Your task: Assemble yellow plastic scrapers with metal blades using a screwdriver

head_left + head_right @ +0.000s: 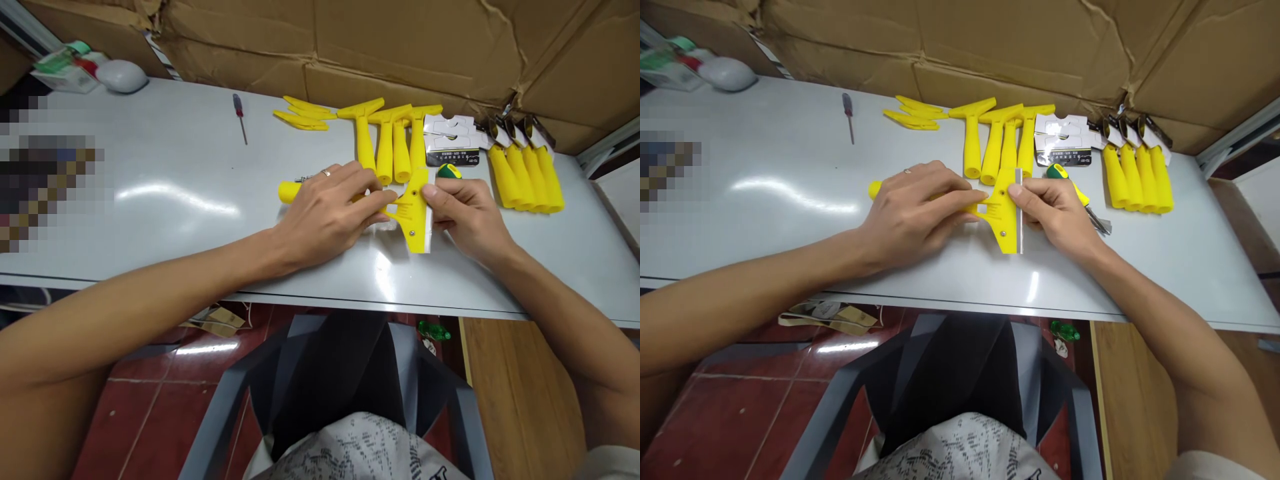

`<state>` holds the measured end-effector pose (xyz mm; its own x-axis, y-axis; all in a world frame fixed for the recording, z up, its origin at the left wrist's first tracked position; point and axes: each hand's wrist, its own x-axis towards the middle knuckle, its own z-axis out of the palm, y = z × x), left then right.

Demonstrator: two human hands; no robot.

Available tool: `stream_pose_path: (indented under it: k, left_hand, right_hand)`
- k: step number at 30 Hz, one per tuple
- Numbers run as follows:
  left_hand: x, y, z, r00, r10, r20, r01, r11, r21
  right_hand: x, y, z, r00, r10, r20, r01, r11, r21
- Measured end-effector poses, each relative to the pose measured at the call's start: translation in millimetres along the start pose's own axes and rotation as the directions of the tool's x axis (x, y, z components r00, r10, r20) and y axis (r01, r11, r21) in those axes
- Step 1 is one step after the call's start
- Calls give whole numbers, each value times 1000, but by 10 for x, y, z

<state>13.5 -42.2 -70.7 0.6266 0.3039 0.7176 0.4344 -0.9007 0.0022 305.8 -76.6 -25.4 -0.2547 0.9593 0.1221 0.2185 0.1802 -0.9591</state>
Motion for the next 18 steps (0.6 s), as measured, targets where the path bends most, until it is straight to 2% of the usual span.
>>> stream_pose_path:
  k: [7,11,18]
  left_hand:
    - [-49,25,25,999,-19,34,17,998,57]
    - [-33,113,8,999,31,44,-35,995,91]
    - [-8,132,-16,994,104,41,-109,984,142]
  right_hand:
    - [-38,-39,56,985,-134,-108,108,970,-218]
    - [-84,-29,152,980,-156,-121,115,950,-291]
    - [-89,-37,157,990,-134,-46,116,952,-282]
